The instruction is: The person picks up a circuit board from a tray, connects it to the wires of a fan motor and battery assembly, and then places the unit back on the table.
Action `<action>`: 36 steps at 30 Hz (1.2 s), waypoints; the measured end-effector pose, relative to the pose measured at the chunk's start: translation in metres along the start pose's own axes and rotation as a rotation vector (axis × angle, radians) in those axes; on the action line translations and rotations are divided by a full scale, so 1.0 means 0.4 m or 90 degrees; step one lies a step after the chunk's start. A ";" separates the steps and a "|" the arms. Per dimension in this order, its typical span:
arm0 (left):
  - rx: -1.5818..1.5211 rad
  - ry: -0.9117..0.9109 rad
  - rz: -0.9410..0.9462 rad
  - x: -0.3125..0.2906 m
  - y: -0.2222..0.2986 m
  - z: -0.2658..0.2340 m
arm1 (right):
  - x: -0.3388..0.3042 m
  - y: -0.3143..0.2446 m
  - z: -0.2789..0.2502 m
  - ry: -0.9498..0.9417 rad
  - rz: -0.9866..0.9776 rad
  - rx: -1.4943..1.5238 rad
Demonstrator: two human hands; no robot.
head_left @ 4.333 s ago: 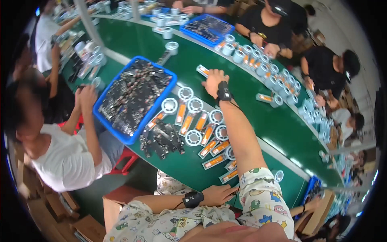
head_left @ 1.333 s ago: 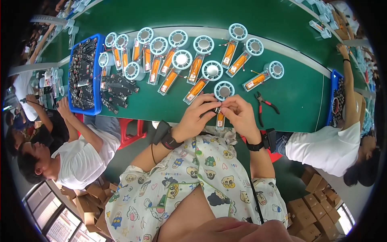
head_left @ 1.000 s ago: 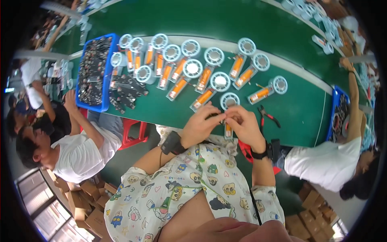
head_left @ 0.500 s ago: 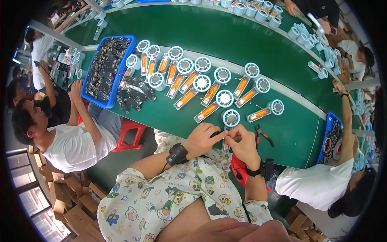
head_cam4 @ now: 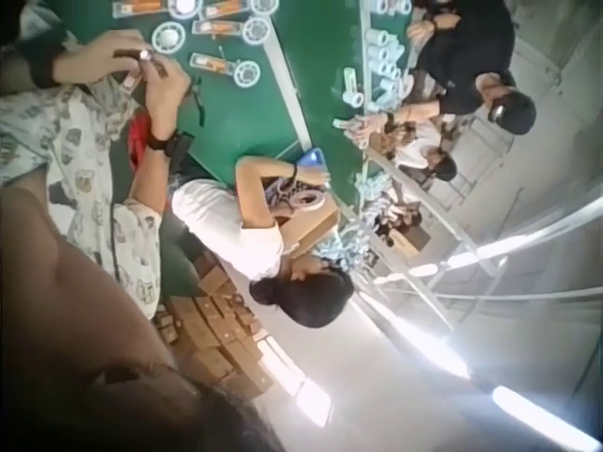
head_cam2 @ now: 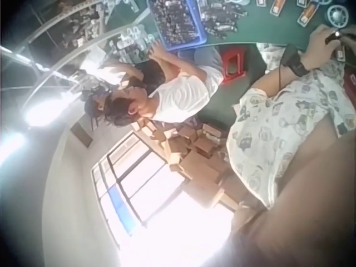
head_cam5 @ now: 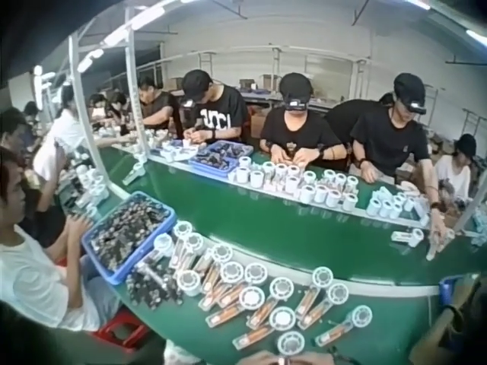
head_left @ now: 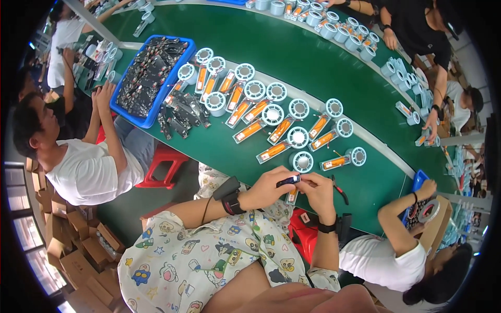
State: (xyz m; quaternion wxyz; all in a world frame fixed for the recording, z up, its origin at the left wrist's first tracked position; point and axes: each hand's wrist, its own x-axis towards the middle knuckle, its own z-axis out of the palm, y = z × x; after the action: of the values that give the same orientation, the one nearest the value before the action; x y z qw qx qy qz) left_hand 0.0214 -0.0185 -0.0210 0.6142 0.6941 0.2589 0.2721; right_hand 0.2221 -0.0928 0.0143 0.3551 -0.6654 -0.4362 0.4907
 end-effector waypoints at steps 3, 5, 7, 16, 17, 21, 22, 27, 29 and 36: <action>-0.048 0.061 -0.025 -0.015 -0.010 0.028 | -0.004 0.020 0.060 0.218 -0.262 -0.168; -0.074 0.093 -0.035 -0.022 -0.011 0.039 | 0.002 0.057 0.086 0.269 -0.321 -0.232; -0.057 0.100 -0.055 -0.024 -0.011 0.045 | 0.010 0.080 0.102 0.376 -0.436 -0.353; -0.148 0.113 -0.205 -0.031 -0.014 0.033 | -0.034 -0.013 0.149 0.396 -0.326 -0.475; -0.149 0.115 -0.202 -0.034 -0.022 0.033 | -0.045 -0.028 0.154 0.373 -0.283 -0.484; -0.059 0.093 -0.110 -0.038 -0.053 0.028 | -0.044 -0.046 0.150 0.331 -0.218 -0.505; -0.067 0.100 -0.119 -0.042 -0.057 0.028 | -0.037 -0.041 0.149 0.331 -0.228 -0.504; -0.092 0.096 -0.139 -0.033 -0.057 0.029 | -0.021 0.026 0.169 0.419 -0.155 -0.298; -0.100 0.094 -0.148 -0.033 -0.049 0.023 | -0.016 0.025 0.174 0.421 -0.157 -0.304; -0.220 0.075 -0.232 -0.022 -0.014 0.016 | -0.045 0.006 0.155 0.374 -0.239 -0.492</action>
State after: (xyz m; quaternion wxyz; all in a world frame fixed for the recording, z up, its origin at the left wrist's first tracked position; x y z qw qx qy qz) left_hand 0.0194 -0.0286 -0.0279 0.7466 0.5036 0.3643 0.2372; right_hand 0.1604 -0.1076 0.0020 0.2727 -0.7680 -0.5793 0.0141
